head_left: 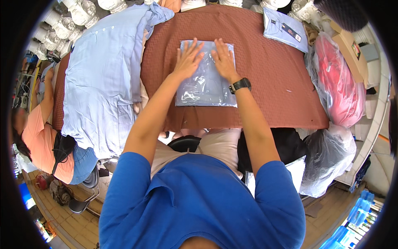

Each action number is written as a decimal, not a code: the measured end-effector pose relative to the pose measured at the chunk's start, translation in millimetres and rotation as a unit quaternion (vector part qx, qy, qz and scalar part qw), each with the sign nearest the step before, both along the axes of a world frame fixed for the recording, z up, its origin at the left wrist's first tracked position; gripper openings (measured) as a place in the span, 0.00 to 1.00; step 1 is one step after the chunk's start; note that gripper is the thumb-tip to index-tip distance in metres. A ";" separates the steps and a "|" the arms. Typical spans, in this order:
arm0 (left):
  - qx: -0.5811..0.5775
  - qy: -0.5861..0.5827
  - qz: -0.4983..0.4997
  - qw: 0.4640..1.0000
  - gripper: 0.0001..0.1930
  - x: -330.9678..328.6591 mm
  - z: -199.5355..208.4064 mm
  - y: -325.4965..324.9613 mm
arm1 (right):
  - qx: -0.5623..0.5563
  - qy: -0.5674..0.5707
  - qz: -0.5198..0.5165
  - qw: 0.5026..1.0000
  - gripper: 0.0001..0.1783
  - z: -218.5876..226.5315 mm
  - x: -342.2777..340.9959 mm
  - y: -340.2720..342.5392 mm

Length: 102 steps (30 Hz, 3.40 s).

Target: The person folds a light blue button-down shirt on a table and places it into a clear plastic bag.

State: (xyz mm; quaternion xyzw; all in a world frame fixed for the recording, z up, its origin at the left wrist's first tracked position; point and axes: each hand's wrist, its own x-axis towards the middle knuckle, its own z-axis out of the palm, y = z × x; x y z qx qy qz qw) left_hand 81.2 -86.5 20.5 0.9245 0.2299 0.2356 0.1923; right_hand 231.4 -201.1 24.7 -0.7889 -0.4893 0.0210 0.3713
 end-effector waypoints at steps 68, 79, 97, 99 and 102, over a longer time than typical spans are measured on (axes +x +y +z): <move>-0.373 -0.079 0.247 0.891 0.21 25.5 -4.2 86.6 | -0.069 0.266 -0.215 0.937 0.20 -0.9 58.0 -19.7; -0.282 0.032 0.191 0.940 0.32 21.2 -10.0 95.7 | -0.102 0.174 -0.298 0.933 0.16 7.5 50.7 -14.7; -0.385 -0.273 -0.056 0.880 0.06 -19.4 155.8 80.6 | 0.124 0.375 0.030 0.918 0.08 158.2 66.2 -46.5; -0.341 -0.310 -0.082 0.883 0.06 -40.9 188.1 52.9 | 0.169 0.336 0.047 0.925 0.09 191.0 51.7 -63.8; -0.290 -0.309 -0.116 0.898 0.06 -95.5 197.6 8.6 | 0.176 0.269 0.080 0.943 0.09 205.6 13.0 -97.7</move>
